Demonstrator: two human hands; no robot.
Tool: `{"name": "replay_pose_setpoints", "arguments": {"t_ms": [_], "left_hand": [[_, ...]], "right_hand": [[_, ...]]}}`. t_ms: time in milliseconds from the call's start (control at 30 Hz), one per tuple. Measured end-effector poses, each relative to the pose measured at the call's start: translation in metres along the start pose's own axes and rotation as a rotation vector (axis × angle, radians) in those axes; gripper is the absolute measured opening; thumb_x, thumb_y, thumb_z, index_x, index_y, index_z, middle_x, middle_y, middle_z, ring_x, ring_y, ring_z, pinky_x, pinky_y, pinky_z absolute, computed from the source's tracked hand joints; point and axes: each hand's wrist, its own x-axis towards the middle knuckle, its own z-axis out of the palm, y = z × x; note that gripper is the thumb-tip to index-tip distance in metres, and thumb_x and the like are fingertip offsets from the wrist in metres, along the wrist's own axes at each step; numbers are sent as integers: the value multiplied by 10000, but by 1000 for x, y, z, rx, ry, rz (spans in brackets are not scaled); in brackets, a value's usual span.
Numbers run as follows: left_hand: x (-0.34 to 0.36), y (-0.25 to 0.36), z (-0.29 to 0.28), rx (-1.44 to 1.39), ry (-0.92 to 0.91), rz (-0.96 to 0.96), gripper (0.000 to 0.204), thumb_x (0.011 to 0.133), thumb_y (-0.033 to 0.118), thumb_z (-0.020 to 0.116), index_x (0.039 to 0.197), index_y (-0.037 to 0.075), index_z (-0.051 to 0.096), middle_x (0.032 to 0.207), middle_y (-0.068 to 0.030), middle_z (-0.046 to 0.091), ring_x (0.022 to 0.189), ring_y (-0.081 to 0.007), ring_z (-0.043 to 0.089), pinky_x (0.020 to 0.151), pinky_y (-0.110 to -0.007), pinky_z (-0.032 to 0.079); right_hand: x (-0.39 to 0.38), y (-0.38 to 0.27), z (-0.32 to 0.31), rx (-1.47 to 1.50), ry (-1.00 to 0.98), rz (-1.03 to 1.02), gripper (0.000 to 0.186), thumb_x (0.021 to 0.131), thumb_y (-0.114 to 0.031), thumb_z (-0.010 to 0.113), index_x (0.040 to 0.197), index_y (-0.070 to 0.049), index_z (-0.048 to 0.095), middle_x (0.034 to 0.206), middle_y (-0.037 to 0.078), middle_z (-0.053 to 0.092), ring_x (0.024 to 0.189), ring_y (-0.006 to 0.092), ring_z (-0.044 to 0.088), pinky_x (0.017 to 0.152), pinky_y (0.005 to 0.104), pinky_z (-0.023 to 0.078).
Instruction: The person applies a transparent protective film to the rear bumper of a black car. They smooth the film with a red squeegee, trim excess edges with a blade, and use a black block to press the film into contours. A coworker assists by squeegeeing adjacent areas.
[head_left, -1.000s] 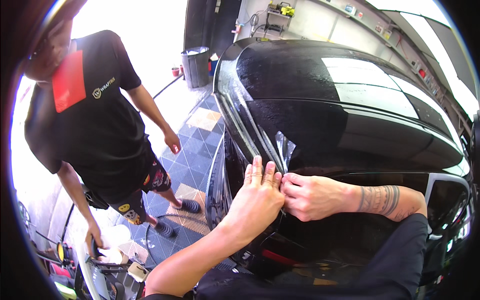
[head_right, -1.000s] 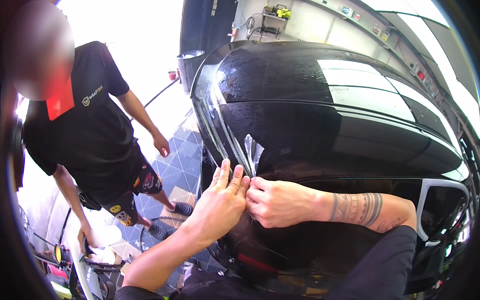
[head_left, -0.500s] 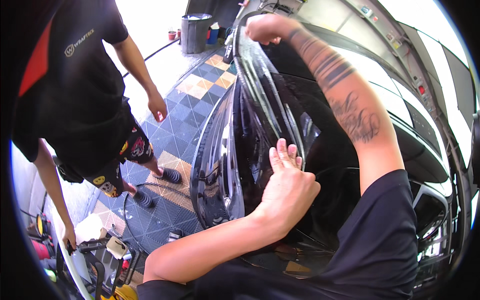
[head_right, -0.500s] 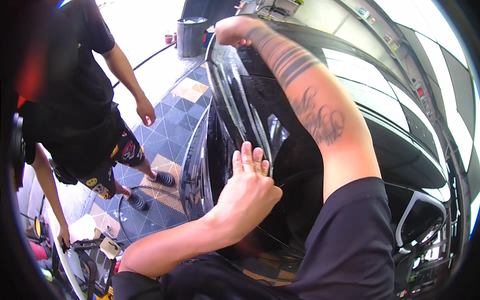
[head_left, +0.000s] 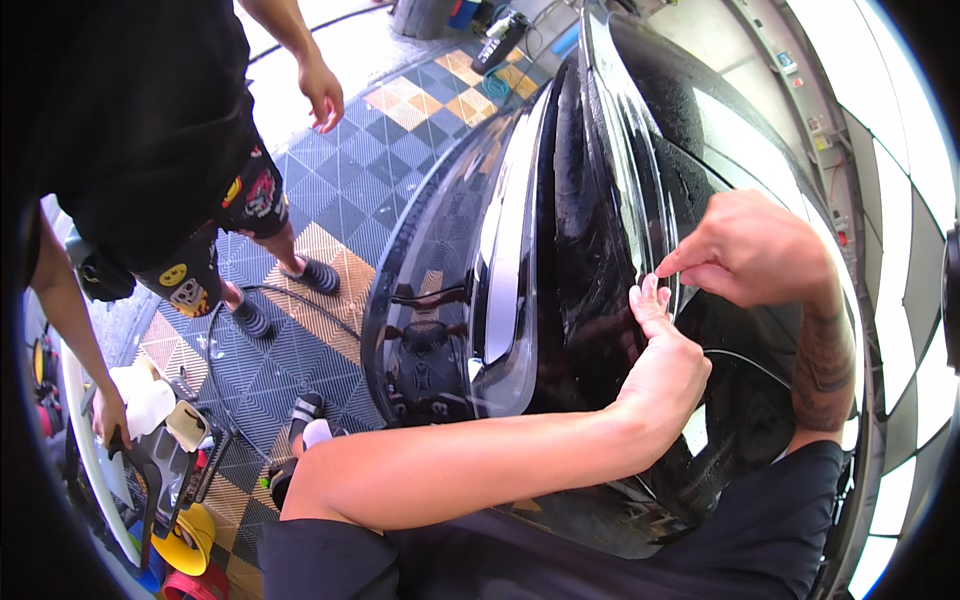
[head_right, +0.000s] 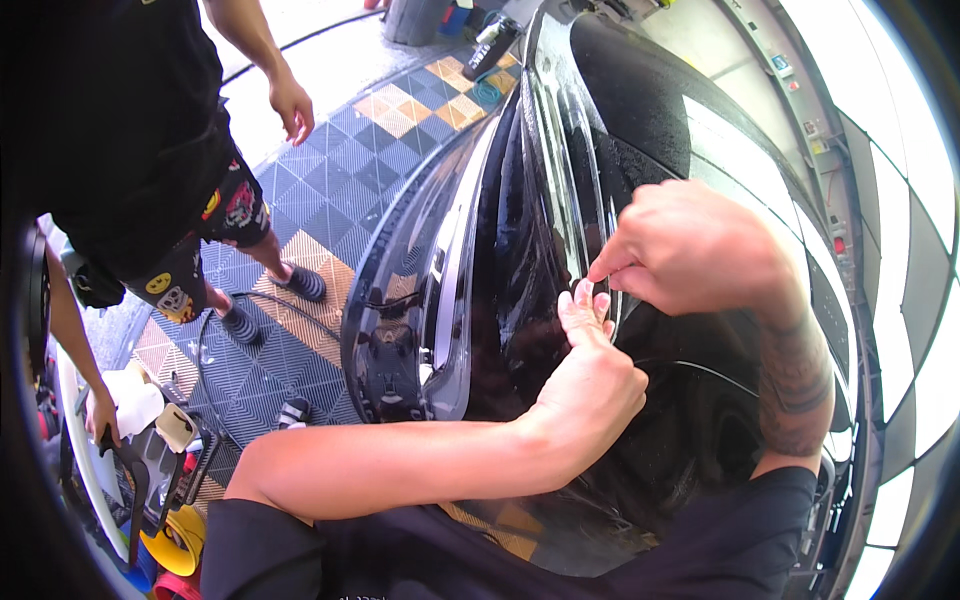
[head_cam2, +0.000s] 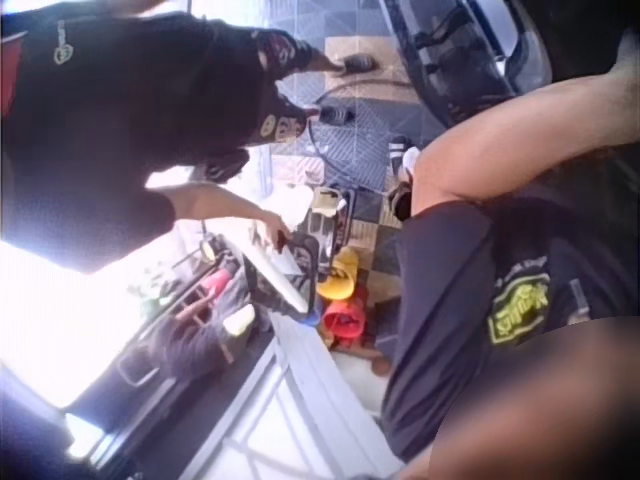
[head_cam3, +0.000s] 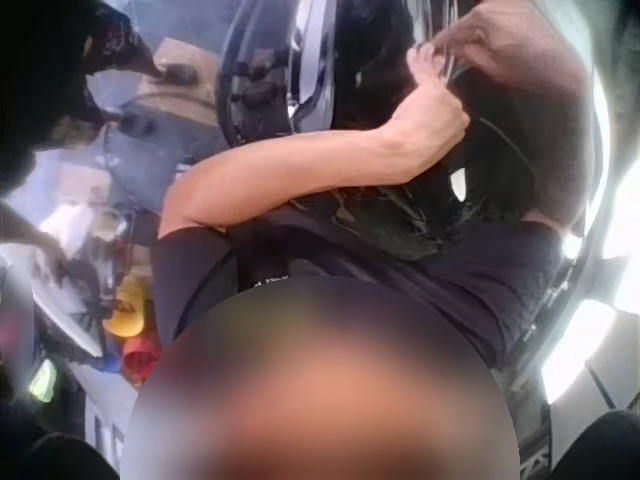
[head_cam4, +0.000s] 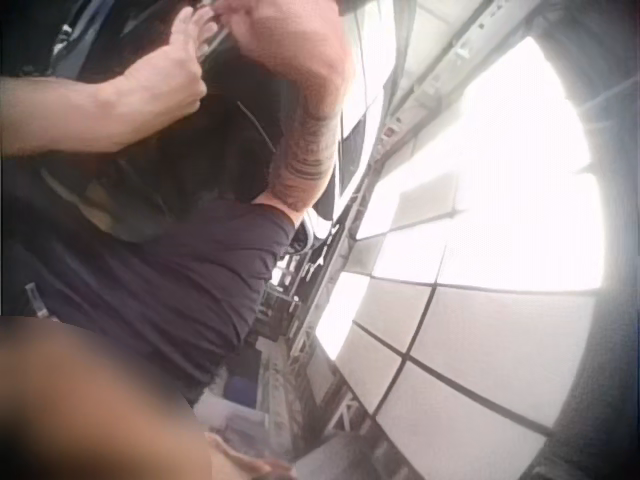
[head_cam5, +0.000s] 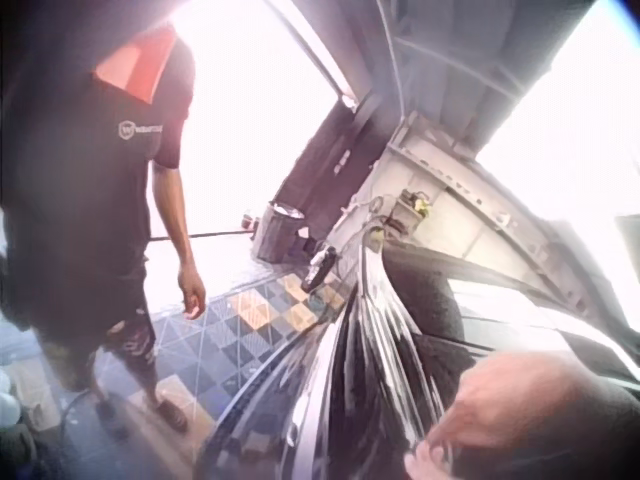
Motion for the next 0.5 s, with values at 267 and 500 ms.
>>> {"name": "replay_pose_setpoints", "arguments": {"t_ms": [267,500], "left_hand": [[3,19,14,5,86,-53,458,782,120,533,1160,-124,618,1145,-329,623,884,-400,683,929,-579,514],[22,35,23,-100,27,25,463,764,95,514,1154,-137,609,1173,-362,590,1003,-479,632,981,-709,407]], "right_hand": [[-29,-40,20,-42,-152,390,334,794,-121,615,1100,-194,726,656,149,642,618,359,619,617,470,495],[-33,-48,23,26,-100,524,342,778,-138,622,1102,-191,717,662,156,639,645,369,625,622,467,492]]}}
